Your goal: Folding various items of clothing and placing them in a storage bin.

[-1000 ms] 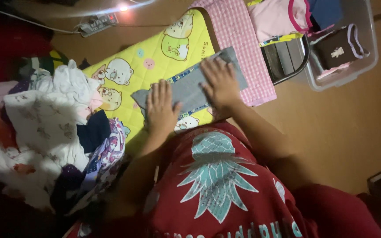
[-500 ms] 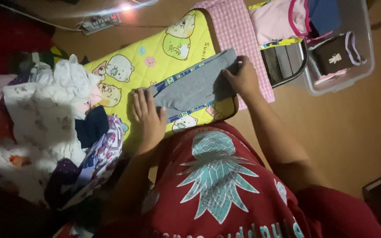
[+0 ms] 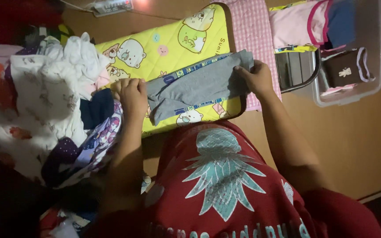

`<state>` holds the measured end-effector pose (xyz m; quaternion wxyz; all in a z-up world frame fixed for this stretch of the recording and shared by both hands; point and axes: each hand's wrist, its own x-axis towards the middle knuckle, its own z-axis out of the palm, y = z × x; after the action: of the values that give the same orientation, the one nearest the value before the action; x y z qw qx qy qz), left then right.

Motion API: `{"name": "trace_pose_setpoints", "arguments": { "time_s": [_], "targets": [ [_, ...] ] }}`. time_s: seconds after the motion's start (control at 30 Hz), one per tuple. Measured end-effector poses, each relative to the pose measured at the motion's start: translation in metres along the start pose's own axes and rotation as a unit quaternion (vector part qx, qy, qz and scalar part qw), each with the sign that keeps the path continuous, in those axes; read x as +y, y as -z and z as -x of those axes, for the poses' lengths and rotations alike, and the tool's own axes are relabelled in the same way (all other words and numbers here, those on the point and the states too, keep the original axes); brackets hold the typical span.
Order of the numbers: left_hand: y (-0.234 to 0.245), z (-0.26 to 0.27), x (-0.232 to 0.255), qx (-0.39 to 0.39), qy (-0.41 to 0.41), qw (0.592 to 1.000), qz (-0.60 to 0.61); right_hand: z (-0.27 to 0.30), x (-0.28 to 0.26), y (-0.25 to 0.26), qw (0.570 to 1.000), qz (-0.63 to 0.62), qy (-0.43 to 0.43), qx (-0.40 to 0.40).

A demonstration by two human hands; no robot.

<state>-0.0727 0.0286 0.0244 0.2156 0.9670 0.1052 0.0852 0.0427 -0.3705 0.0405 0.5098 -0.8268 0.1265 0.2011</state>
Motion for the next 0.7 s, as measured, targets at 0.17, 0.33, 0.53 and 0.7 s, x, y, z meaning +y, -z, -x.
{"name": "trace_pose_setpoints", "arguments": {
  "time_s": [0.17,0.33,0.53,0.7],
  "targets": [
    [0.012,0.000,0.028,0.020,0.028,0.996,-0.082,-0.006,0.012,-0.002,0.997,-0.010,0.071,0.002],
    [0.014,-0.004,0.067,-0.063,0.118,0.991,0.007,-0.012,0.017,-0.002,0.995,-0.060,0.077,-0.013],
    [-0.014,0.021,0.080,-0.200,-0.021,0.980,0.006,-0.013,0.011,0.010,0.975,-0.202,0.007,-0.087],
    [-0.009,0.023,0.079,-0.220,-0.086,0.970,-0.056,-0.014,0.021,0.015,0.926,-0.340,-0.016,-0.166]
  ]
}}
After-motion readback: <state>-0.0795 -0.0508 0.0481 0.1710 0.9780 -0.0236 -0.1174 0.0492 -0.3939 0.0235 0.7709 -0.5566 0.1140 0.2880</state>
